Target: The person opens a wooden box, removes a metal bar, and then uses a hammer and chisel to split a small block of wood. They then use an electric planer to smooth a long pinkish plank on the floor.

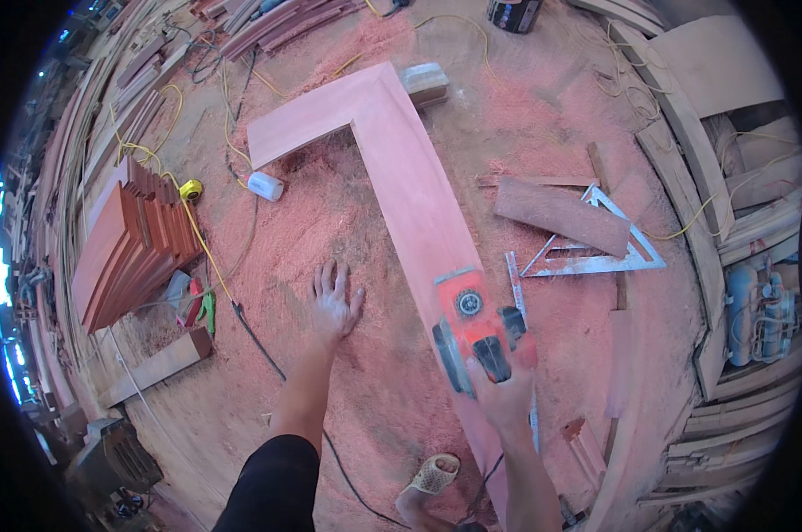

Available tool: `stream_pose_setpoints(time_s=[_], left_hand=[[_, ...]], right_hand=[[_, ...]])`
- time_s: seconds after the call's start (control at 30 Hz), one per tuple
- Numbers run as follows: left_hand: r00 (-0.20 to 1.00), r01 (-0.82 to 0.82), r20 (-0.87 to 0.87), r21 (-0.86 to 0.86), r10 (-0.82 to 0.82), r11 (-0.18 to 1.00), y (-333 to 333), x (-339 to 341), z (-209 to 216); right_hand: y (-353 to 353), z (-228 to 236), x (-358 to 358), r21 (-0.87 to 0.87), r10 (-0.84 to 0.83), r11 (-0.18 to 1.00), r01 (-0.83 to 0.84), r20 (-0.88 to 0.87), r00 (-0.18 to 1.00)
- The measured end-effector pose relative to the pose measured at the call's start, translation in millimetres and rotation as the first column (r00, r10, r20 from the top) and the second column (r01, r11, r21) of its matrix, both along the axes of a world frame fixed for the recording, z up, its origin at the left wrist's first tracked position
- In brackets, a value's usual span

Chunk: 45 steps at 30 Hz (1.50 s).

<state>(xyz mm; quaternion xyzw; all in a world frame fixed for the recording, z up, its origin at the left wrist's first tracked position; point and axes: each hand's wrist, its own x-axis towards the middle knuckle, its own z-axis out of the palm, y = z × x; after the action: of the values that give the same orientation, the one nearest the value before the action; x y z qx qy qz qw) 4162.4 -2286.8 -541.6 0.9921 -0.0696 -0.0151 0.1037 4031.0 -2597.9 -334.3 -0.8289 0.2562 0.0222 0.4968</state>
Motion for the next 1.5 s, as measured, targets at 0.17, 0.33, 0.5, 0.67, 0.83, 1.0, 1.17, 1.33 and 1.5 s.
stream_pose_setpoints(time_s=[0.17,0.33,0.5,0.67,0.83,1.0,1.17,1.33,1.5], left_hand=[[0.998,0.039,0.052,-0.066,-0.036,0.997,4,0,7],[0.999,0.032,0.038,-0.100,-0.028,0.995,4,9,10],[0.999,0.033,0.025,-0.104,-0.031,0.994,5,14,10],[0.999,0.012,-0.042,-0.100,-0.016,0.995,8,12,10],[0.991,0.060,-0.117,-0.032,-0.063,0.998,9,10,0],[0.989,0.117,-0.088,-0.027,-0.119,0.993,9,2,-10],[0.992,0.129,-0.016,-0.004,-0.129,0.992,15,-1,-8],[0.992,0.113,0.052,-0.015,-0.112,0.993,15,-3,-13],[0.994,0.081,0.075,-0.019,-0.079,0.997,11,-6,-13]], right_hand=[[16,4,61,0.052,-0.031,0.998,0.038,-0.132,0.991],[37,17,143,0.075,-0.044,0.996,0.057,-0.159,0.986],[59,40,241,0.058,0.063,0.997,-0.049,-0.263,0.963],[94,28,337,-0.040,0.079,0.996,-0.082,-0.070,0.994],[85,45,337,0.020,0.047,0.999,-0.047,0.004,0.999],[35,81,213,0.036,0.024,0.999,-0.025,0.039,0.999],[-10,94,6,-0.074,-0.033,0.997,0.033,0.000,0.999],[-24,83,-209,-0.168,-0.295,0.953,0.251,-0.341,0.893],[-25,48,-326,-0.074,-0.270,0.963,0.260,-0.279,0.922]])
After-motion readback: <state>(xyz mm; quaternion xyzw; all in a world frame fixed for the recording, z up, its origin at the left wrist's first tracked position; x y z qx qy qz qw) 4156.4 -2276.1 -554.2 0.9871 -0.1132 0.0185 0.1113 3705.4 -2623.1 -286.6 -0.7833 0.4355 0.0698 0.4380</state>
